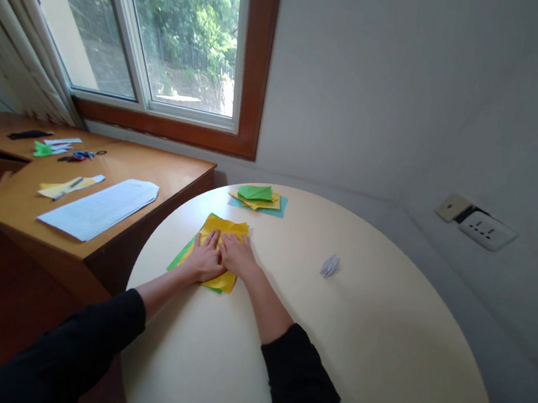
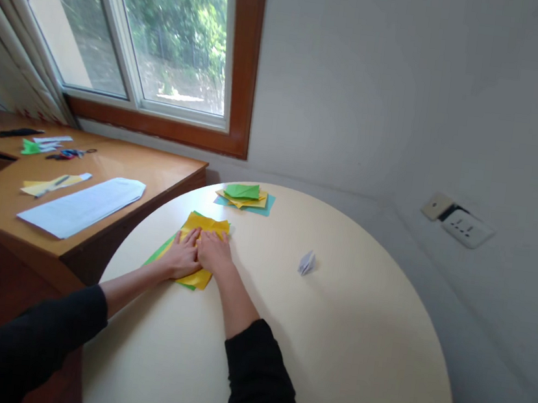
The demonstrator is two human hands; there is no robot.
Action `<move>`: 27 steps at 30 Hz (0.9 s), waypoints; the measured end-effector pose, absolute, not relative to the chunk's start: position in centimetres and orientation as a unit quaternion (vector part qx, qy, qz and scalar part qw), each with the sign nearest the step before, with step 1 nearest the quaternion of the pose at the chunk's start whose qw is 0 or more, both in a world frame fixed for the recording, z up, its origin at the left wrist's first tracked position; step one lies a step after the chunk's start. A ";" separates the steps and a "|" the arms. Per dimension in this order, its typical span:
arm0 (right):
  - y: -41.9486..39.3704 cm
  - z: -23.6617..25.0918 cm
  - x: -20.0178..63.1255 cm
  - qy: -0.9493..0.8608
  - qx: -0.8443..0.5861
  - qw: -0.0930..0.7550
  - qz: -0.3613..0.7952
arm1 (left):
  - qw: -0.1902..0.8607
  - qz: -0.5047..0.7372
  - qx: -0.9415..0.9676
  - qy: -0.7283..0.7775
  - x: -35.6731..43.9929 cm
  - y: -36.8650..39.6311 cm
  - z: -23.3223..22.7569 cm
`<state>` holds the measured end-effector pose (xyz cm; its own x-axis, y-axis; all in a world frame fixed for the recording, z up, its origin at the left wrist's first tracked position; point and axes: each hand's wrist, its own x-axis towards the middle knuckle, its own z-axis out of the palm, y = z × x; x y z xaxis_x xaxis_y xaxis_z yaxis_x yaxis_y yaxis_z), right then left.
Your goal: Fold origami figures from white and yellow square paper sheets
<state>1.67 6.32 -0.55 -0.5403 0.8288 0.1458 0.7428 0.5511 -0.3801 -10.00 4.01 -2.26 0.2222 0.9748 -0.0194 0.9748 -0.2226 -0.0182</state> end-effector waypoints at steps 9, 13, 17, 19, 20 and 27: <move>10.6 -1.9 1.7 -0.849 -0.495 0.077 0.169 | -0.006 -0.045 -0.786 -0.616 -10.0 3.6 -2.4; 10.7 -1.8 1.8 -0.841 -0.509 0.071 0.167 | 0.004 -0.049 -0.789 -0.612 -9.8 3.4 -2.2; 10.6 -1.4 1.7 -0.839 -0.513 0.052 0.175 | 0.003 -0.048 -0.790 -0.611 -9.9 2.8 -2.1; 10.6 -1.2 1.7 -0.839 -0.512 0.038 0.181 | 0.001 -0.047 -0.791 -0.610 -10.1 2.3 -2.1; 10.6 -1.1 1.6 -0.839 -0.512 0.035 0.182 | -0.002 -0.046 -0.791 -0.610 -10.2 2.0 -2.1; 10.4 -1.2 1.1 -0.829 -0.533 0.044 0.164 | -0.017 -0.054 -0.781 -0.622 -10.7 -0.1 -2.2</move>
<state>1.09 10.43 -1.18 -0.4281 0.8979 -0.1025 0.8694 0.3782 -0.3181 -10.75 -0.06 -2.21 0.2201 0.9734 0.0635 0.9698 -0.2254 0.0931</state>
